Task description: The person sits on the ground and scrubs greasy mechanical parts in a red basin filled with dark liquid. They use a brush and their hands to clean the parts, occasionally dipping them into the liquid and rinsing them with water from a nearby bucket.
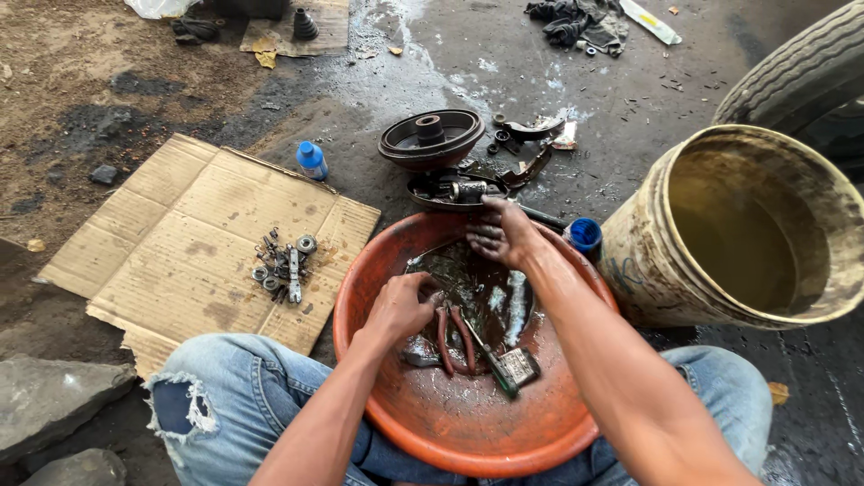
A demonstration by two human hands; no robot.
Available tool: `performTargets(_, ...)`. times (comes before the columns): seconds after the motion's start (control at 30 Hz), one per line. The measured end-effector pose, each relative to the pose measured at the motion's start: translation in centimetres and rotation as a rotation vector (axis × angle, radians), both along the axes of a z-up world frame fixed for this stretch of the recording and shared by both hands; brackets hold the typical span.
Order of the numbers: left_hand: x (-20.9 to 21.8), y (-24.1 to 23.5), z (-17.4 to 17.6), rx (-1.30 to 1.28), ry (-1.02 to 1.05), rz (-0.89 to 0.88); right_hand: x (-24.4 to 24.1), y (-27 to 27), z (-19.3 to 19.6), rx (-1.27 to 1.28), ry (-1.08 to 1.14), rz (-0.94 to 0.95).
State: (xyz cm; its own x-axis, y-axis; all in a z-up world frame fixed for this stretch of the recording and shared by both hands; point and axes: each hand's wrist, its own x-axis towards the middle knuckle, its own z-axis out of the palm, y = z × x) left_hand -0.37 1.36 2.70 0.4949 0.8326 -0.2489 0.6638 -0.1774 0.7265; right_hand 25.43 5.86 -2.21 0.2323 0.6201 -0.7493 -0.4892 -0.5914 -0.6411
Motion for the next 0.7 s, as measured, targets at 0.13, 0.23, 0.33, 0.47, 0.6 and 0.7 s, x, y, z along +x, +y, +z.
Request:
performTargets(0.13, -0.3, 0.6, -0.4, 0.045, -0.047, 0.006, -0.1, 2.9, -3.0, 0.044, 0.13, -0.203)
performTargets(0.23, -0.2, 0.7, -0.4, -0.011, -0.023, 0.028, -0.3, 4.3, -3.2, 0.083, 0.097, -0.283)
performTargets(0.33, -0.4, 0.7, -0.4, 0.01, -0.06, 0.011, -1.0, 4.8, -1.7, 0.053, -0.005, -0.36)
performTargets(0.47, -0.8, 0.7, -0.7, 0.046, -0.069, 0.028, -1.8, 4.8, 1.1, 0.043, -0.128, -0.322)
performTargets(0.6, -1.2, 0.9, -0.9, 0.072, -0.1, 0.077, -0.9, 2.9, 3.2, 0.084, -0.184, -0.244)
performTargets(0.7, -1.2, 1.2, -1.3, 0.035, -0.124, 0.138, 1.5, 1.1, 4.8, 0.106, -0.194, -0.195)
